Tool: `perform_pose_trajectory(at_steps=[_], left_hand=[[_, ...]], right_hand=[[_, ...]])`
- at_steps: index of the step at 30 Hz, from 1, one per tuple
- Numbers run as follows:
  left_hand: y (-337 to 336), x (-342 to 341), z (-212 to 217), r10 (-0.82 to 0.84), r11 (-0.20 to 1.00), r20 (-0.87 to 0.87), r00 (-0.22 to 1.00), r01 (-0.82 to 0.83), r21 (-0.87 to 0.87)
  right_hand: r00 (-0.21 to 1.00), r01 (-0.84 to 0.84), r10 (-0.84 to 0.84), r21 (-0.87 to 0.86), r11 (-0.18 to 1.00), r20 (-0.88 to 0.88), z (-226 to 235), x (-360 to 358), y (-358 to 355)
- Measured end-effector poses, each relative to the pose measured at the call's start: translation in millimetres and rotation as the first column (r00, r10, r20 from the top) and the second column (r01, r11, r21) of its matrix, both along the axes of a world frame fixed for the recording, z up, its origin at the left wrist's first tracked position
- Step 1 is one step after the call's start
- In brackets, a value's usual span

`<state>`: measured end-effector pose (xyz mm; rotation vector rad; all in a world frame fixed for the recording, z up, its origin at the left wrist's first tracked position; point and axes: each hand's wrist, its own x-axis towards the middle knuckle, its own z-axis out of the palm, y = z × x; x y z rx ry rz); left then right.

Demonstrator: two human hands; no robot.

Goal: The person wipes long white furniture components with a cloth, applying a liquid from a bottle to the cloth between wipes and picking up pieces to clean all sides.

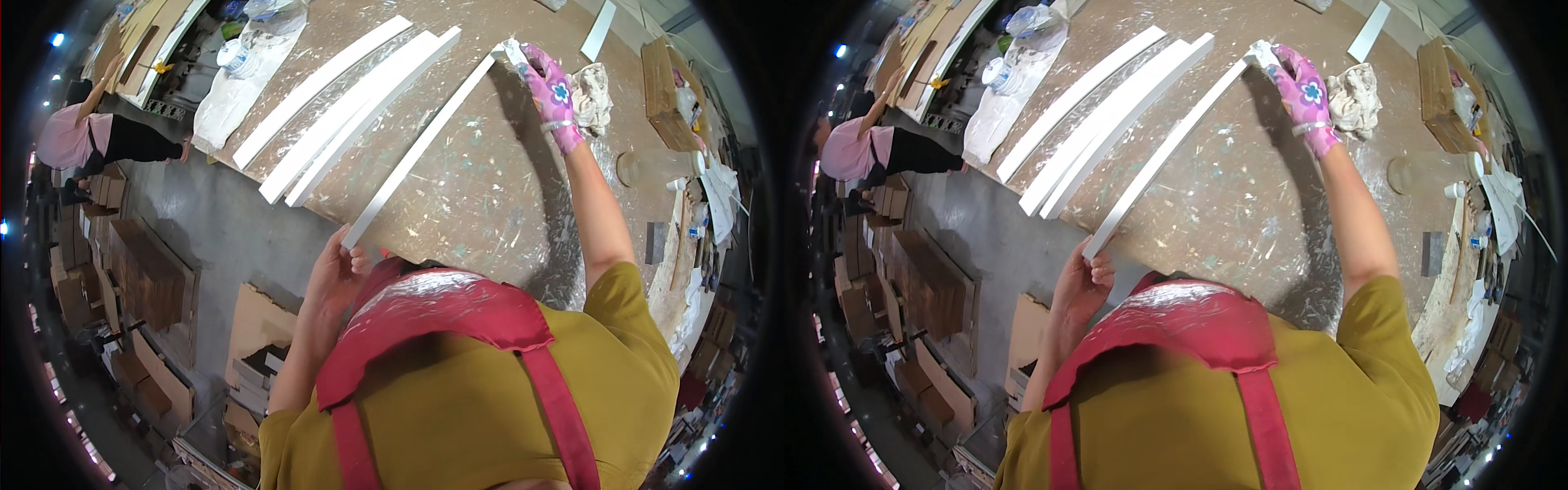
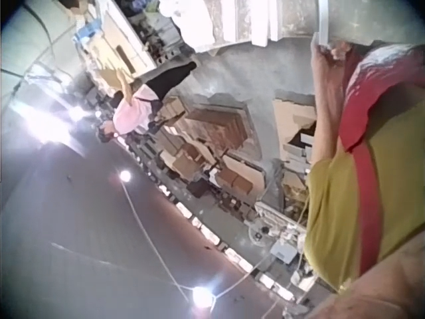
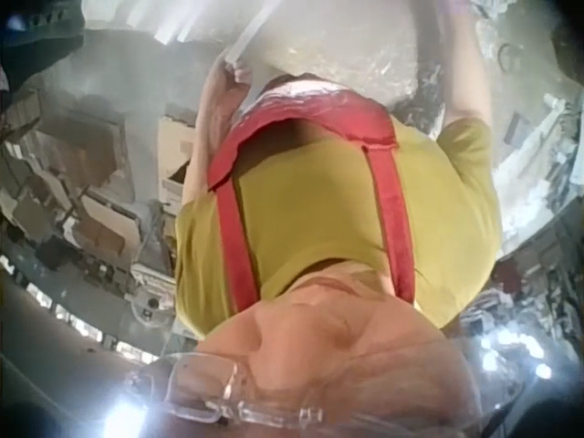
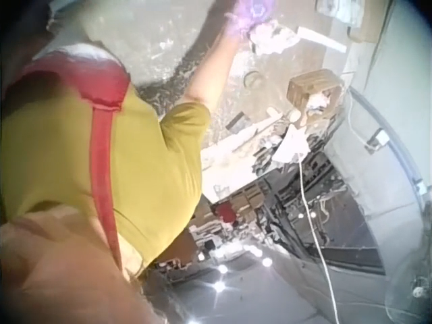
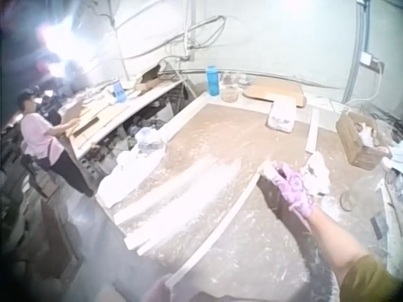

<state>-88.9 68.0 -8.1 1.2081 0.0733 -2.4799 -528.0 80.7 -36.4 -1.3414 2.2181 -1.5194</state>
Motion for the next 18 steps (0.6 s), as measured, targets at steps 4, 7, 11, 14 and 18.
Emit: perform_pose_trajectory(at_steps=[4,7,11,14,18], left_hand=[[-2,-3,15,-0.029,1.0,-0.141,0.99,0.028,-0.015],[-1,-7,24,-0.055,0.997,-0.143,0.988,0.047,-0.061],[2,-11,22,-0.108,0.992,-0.166,0.98,0.096,-0.076],[3,-14,20,-0.054,0.995,-0.095,0.994,0.045,-0.094],[4,-13,12,-0.01,1.0,-0.159,0.987,0.008,-0.016]], right_hand=[[0.983,-0.136,0.123,0.087,0.987,0.135,55,91,20],[0.934,-0.357,0.356,0.083,0.93,0.022,84,148,32],[0.871,-0.478,0.463,-0.071,0.875,-0.164,88,189,28],[0.878,-0.478,0.477,0.008,0.879,0.024,81,194,24],[0.846,-0.51,0.504,-0.017,0.86,0.175,72,197,24]])
